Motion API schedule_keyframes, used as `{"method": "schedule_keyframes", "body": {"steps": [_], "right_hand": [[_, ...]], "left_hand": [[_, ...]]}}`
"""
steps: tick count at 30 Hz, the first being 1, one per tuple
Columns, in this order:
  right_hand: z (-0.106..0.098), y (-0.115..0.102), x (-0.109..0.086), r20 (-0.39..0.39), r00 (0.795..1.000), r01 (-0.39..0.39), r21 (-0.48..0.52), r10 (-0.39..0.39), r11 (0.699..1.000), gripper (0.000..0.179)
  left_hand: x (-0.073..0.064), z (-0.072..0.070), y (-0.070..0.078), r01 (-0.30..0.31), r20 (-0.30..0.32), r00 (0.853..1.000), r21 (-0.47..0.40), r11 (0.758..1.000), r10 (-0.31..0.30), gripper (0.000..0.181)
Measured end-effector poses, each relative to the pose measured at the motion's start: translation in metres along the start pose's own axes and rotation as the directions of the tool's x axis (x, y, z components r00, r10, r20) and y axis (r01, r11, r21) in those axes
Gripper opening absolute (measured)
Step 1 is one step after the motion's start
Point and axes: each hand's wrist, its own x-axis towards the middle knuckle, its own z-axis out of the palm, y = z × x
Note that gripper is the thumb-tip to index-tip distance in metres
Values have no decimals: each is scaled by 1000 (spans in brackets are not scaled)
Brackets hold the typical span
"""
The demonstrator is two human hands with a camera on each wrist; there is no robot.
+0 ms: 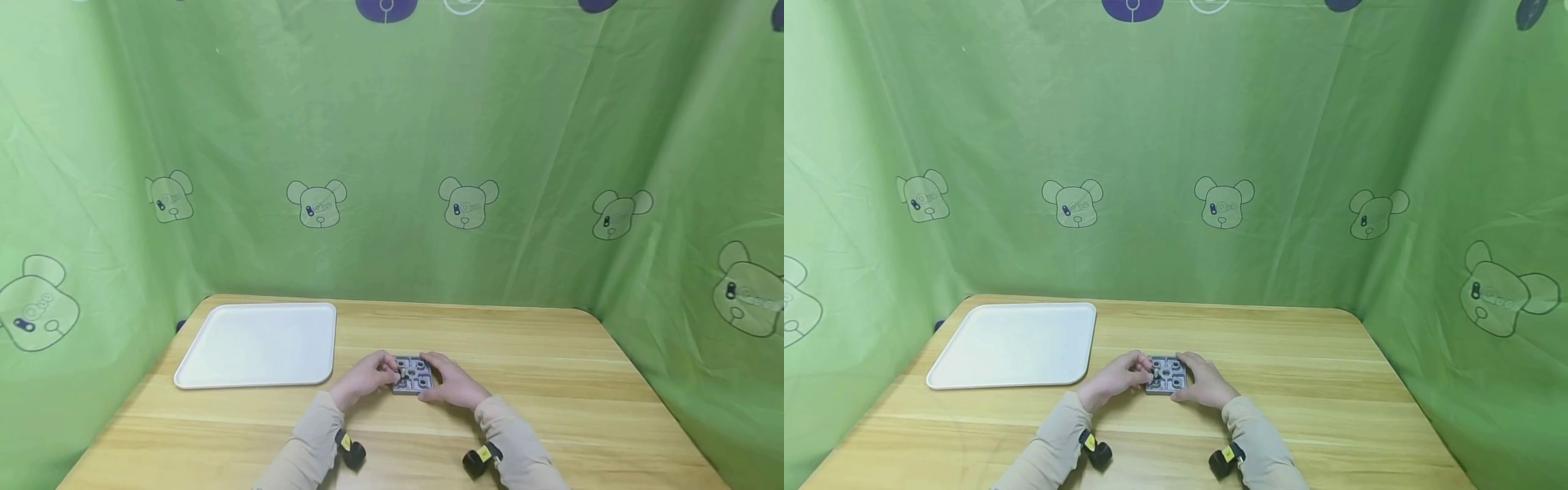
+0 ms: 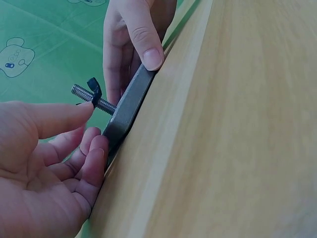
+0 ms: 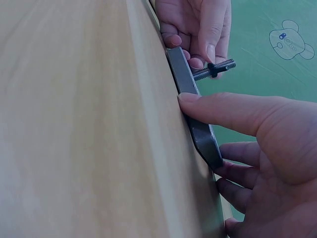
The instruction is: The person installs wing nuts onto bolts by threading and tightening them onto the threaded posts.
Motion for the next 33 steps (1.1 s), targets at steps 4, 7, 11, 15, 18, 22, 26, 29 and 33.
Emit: {"method": "schedule_keyframes", "body": {"steps": [4, 7, 11, 15, 18, 22, 26, 29, 33], "right_hand": [[1, 0, 1, -2, 1000, -11, -3, 11, 1000, 90], [1, 0, 1, 0, 1000, -16, -7, 16, 1000, 90], [1, 0, 1, 3, 1000, -12, -3, 12, 1000, 90], [1, 1, 1, 4, 1000, -8, -4, 8, 1000, 90], [1, 1, 1, 4, 1000, -9, -3, 9, 1000, 90], [1, 2, 1, 2, 1000, -5, -1, 5, 1000, 90], [1, 2, 0, 2, 1000, -1, 0, 1, 1000, 91], [1, 1, 0, 2, 1000, -2, 3, 2, 1000, 91], [0, 0, 0, 1, 1000, -3, 4, 3, 1000, 90]], "left_hand": [[0, 0, -1, -2, -10, 1000, 0, 1000, 2, 17], [1, 0, -1, -7, -3, 1000, 5, 1000, 7, 16], [1, 0, -1, -10, 14, 1000, -4, 1000, 10, 18], [1, 0, -2, -14, 31, 999, -17, 1000, 14, 22], [1, -1, -2, -18, 38, 999, -20, 1000, 19, 23], [2, -1, -2, -20, 48, 999, -22, 1000, 21, 24], [4, -1, -3, -15, 49, 999, -12, 1000, 15, 24], [3, -1, -3, -10, 45, 999, 0, 1000, 10, 23], [2, -1, -1, -3, 41, 999, 17, 1000, 2, 21]]}}
